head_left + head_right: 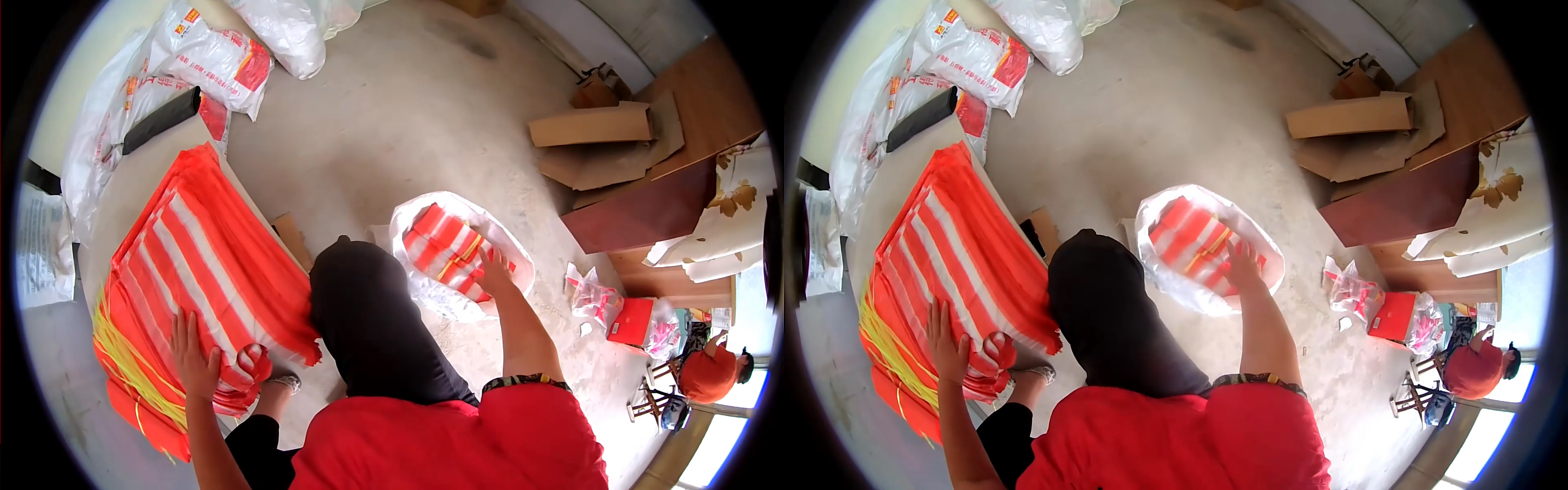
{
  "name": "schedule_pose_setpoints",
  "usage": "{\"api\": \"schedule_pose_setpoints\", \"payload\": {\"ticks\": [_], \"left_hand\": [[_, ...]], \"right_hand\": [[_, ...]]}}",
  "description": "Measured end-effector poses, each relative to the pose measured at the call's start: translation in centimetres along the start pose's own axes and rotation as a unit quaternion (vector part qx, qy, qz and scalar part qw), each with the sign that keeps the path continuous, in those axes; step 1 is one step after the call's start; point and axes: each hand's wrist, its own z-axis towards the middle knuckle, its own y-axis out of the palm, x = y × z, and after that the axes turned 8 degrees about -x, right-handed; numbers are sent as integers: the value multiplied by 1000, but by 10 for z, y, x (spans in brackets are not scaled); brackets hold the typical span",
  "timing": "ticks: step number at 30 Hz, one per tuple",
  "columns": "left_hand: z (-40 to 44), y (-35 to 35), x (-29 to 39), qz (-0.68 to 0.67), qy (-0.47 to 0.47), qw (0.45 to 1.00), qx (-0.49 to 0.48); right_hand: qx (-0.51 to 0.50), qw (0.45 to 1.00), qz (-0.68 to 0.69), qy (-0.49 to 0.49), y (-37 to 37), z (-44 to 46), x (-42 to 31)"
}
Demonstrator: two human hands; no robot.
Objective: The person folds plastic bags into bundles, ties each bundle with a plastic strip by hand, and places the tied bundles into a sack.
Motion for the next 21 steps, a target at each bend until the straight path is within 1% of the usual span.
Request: {"api": "schedule_pose_setpoints", "payload": {"ticks": [2, 5, 8, 11, 12, 15, 16, 19, 20, 21], "left_hand": [[0, -1, 2, 3, -3, 1000, -2], [1, 0, 0, 5, 7, 1000, 0], [2, 1, -1, 9, 13, 1000, 8], [0, 2, -1, 14, 7, 1000, 7], [1, 2, 0, 16, 5, 1000, 6], [1, 1, 1, 12, 1, 1000, 7], [1, 0, 1, 5, 2, 1000, 7], [1, -3, 4, -10, 8, 1000, 9], [2, -4, 4, -13, 11, 1000, 12], [1, -4, 2, -15, 12, 1000, 15]], "right_hand": [[-5, 1000, -4, 29, 11, 2, -4], [12, 999, 39, 14, 13, 0, -9], [43, 997, -55, -11, 16, 2, -16], [20, 1000, 15, -5, 15, -4, -37], [-19, 999, 35, 5, 14, -4, -42], [-77, 994, 38, 70, 15, 5, -63], [-102, 991, 38, 74, 6, 3, -68], [-112, 990, 60, 56, 5, 6, -66], [-106, 987, 118, 12, 3, 3, -55], [-81, 993, 85, -21, 23, 22, -40]]}}
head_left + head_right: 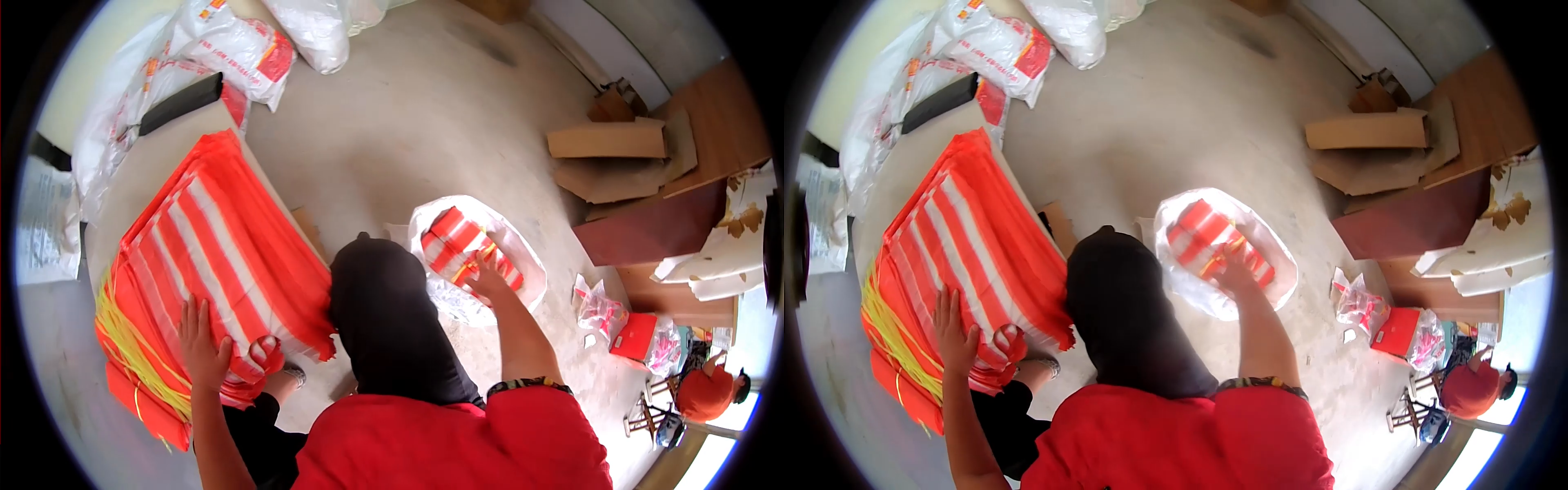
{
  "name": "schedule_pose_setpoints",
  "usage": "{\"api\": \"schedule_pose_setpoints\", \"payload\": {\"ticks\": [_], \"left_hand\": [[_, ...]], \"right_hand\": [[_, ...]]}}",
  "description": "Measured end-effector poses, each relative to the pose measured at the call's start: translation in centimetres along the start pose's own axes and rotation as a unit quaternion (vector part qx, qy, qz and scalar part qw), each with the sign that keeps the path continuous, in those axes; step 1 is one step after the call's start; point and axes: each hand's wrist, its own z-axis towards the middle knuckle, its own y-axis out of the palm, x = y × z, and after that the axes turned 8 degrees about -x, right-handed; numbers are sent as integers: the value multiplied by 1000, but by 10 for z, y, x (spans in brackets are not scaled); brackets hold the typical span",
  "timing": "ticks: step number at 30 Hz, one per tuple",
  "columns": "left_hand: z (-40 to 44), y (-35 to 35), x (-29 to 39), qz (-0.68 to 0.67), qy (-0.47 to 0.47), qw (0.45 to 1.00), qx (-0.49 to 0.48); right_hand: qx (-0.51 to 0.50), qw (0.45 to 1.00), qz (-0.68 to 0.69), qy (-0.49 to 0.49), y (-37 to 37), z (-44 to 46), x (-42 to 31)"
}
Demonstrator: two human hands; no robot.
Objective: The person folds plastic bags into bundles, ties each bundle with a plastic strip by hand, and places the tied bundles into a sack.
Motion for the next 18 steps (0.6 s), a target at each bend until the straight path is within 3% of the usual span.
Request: {"api": "schedule_pose_setpoints", "payload": {"ticks": [4, 6, 8, 12, 15, 18], "left_hand": [[-2, 3, -5, -10, -18, 1000, -15], [-2, -4, -5, -41, -12, 999, -18], [-6, -8, -19, -144, 6, 989, 6], [-31, -47, -20, -126, -40, 991, 2], [-50, -45, -23, -123, -66, 989, -38], [-56, -40, -24, -107, -81, 990, -44]], "right_hand": [[99, 993, 37, 42, -24, -7, -10], [195, 979, 51, -6, -35, 12, -17], [260, 945, 155, -125, -53, 34, -29], [327, 858, 194, -346, -143, -28, -165], [249, 850, 107, -453, -181, -130, -279], [254, 784, -117, -554, -159, -207, -372]]}}
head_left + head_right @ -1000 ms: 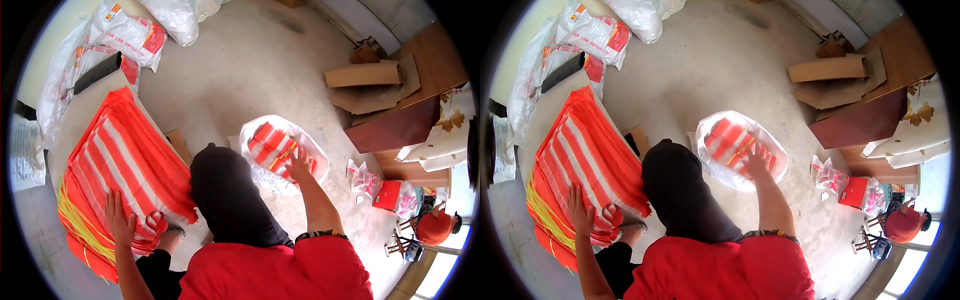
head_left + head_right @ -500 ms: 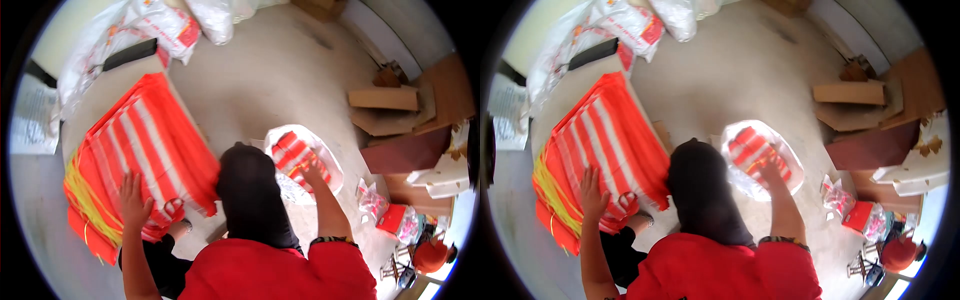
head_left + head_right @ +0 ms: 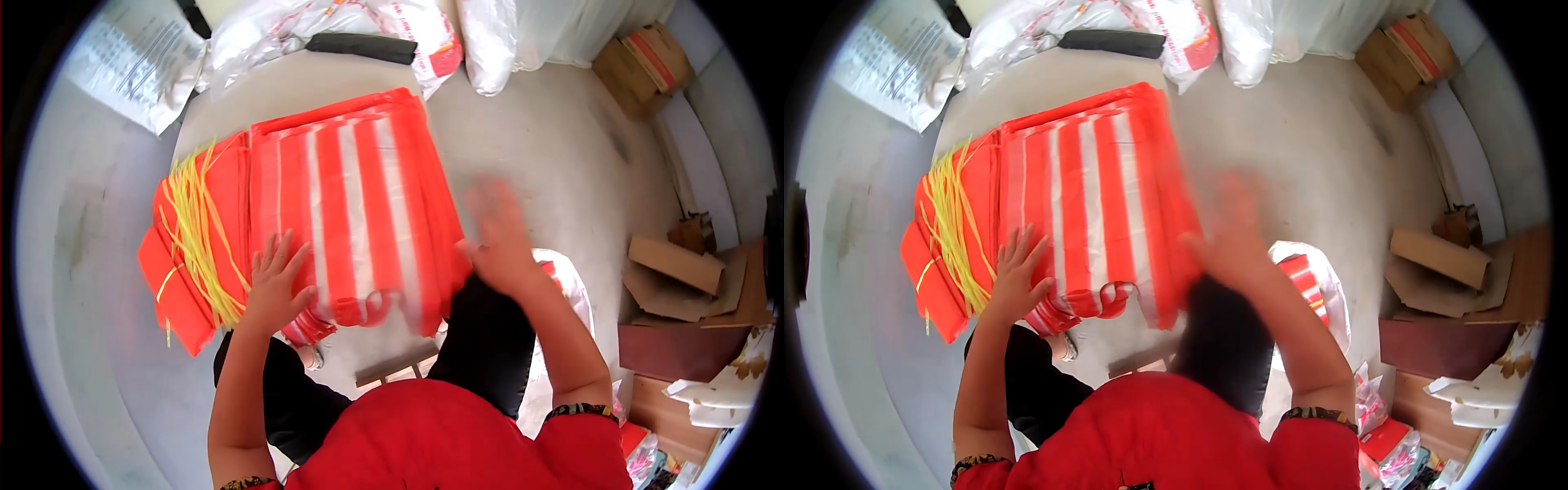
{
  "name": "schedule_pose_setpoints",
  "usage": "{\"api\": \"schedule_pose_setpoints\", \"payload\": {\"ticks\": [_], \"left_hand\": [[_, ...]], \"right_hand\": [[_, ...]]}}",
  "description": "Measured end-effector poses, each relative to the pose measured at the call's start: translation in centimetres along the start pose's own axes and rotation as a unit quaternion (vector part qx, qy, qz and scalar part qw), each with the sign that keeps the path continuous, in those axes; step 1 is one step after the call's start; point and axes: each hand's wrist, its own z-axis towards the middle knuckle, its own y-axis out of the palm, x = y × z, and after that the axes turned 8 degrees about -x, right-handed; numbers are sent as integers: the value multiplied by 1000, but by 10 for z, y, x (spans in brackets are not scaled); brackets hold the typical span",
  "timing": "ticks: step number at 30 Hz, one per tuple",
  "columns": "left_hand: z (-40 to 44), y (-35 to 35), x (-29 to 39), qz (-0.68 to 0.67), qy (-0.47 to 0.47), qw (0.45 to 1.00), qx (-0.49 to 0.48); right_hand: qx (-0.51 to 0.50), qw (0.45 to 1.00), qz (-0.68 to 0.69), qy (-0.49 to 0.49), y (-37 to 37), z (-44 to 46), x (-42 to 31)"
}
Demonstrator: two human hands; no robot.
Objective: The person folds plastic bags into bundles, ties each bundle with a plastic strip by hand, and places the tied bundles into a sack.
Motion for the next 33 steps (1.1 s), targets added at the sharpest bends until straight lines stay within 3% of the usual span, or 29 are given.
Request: {"api": "schedule_pose_setpoints", "payload": {"ticks": [1, 3, 6, 11, 20, 23, 26, 30, 33], "left_hand": [[2, 1, -1, 5, -9, 1000, -15], [7, 1, -4, 16, -4, 1000, -1], [17, 5, -12, 32, 13, 999, 18], [38, 6, -31, 8, 29, 999, 29], [47, 7, -50, -46, 62, 996, 50], [46, 10, -52, -51, 66, 995, 57], [46, 9, -50, -48, 55, 996, 52], [45, 10, -50, -43, 53, 996, 51], [44, 7, -50, -56, 42, 997, 42]], "right_hand": [[-51, 996, -45, -52, -2, 18, -34], [-54, 975, -14, -214, 22, 44, -68], [-141, 965, -7, -220, 58, 81, -94], [-199, 960, -40, -191, 92, 129, -69], [-203, 962, -47, -179, 91, 134, -76], [-217, 946, 75, -231, 68, 109, -87], [-251, 921, 68, -289, 49, 79, -116], [-183, 925, -39, -332, 58, 51, -132], [-119, 938, 36, -324, 78, 56, -115]]}}
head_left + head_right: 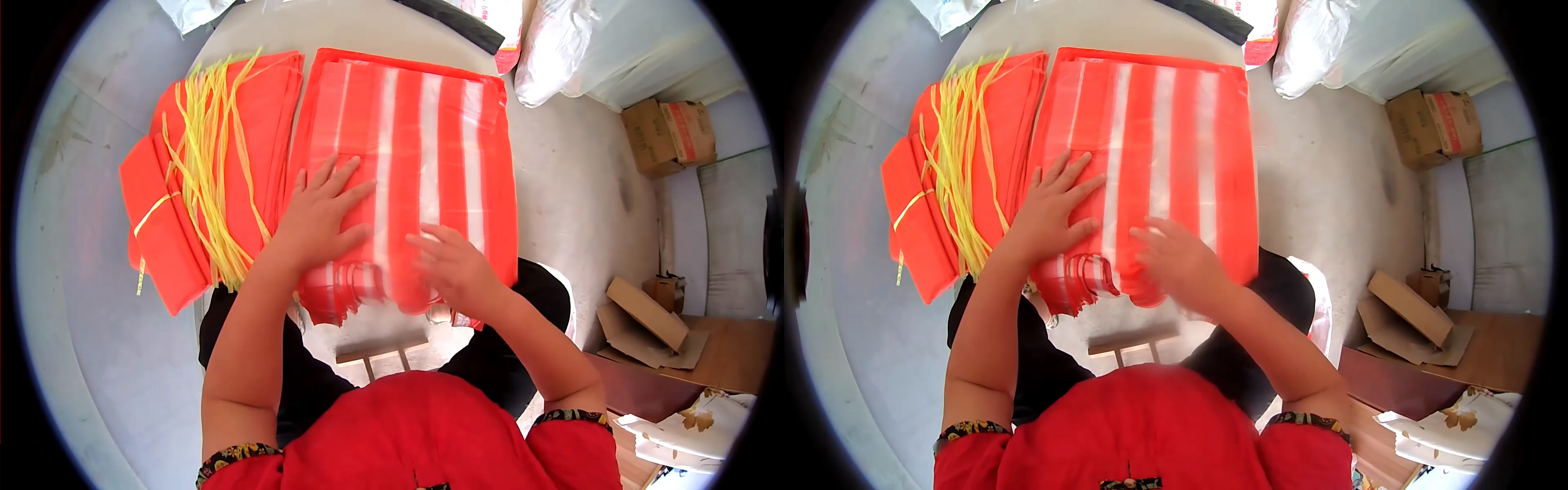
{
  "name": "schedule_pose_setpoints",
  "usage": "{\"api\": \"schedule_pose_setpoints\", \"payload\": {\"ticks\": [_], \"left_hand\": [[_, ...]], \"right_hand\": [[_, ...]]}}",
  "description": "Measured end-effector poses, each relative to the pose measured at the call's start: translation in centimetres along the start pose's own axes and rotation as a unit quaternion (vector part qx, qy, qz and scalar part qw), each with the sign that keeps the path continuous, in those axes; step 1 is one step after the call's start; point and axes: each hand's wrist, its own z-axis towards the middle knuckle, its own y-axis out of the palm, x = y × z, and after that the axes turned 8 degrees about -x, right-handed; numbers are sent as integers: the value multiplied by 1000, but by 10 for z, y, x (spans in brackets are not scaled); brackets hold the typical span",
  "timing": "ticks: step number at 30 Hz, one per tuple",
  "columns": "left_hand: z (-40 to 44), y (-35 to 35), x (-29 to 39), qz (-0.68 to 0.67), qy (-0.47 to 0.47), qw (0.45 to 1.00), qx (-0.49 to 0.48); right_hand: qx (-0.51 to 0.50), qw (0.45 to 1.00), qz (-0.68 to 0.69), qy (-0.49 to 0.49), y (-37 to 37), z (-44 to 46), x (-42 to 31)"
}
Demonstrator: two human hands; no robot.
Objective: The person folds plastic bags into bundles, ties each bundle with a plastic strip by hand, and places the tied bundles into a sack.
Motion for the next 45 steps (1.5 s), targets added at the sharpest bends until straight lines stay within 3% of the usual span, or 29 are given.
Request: {"api": "schedule_pose_setpoints", "payload": {"ticks": [1, 3, 6, 9, 12, 18, 21, 25, 29, 31, 34, 37, 40, 43, 45], "left_hand": [[0, 3, -2, -23, 7, 999, 23], [0, 5, -6, -68, 23, 995, 70], [-9, -4, 0, -140, 78, 985, 61], [-19, -1, 29, -190, 92, 976, 53], [-18, 18, 44, -158, 96, 980, 79], [-17, 15, 53, -161, 73, 980, 88], [-15, 15, 52, -177, 70, 978, 82], [-17, 8, 53, -177, 68, 980, 67], [-25, 8, 41, -227, -4, 958, 178], [-32, 4, 32, -266, -66, 929, 248], [-41, 3, 18, -451, -176, 846, 221], [-48, 2, 21, -538, -211, 792, 198], [-53, 3, 22, -522, -200, 804, 201], [-54, 4, 21, -585, -212, 757, 197], [-53, 3, 21, -675, -209, 681, 192]], "right_hand": [[28, 982, 166, 82, 0, 0, 0], [81, 846, 473, 233, -5, 6, -4], [26, 732, 600, 322, -32, 17, -5], [24, 774, 539, 332, -34, 23, -5], [45, 846, 495, 193, -26, 22, 5], [59, 950, 262, 158, -18, 27, -10], [32, 906, 343, 247, -13, 29, -11], [69, 871, 417, 248, -12, 30, -4], [49, 841, 473, 259, -19, 28, -3], [47, 830, 493, 257, -22, 28, -4], [71, 798, 537, 264, -22, 28, -7], [98, 759, 579, 282, -18, 28, -5], [138, 726, 614, 277, -23, 31, -8], [170, 698, 643, 267, -19, 30, -7], [180, 691, 648, 267, -19, 30, -8]]}}
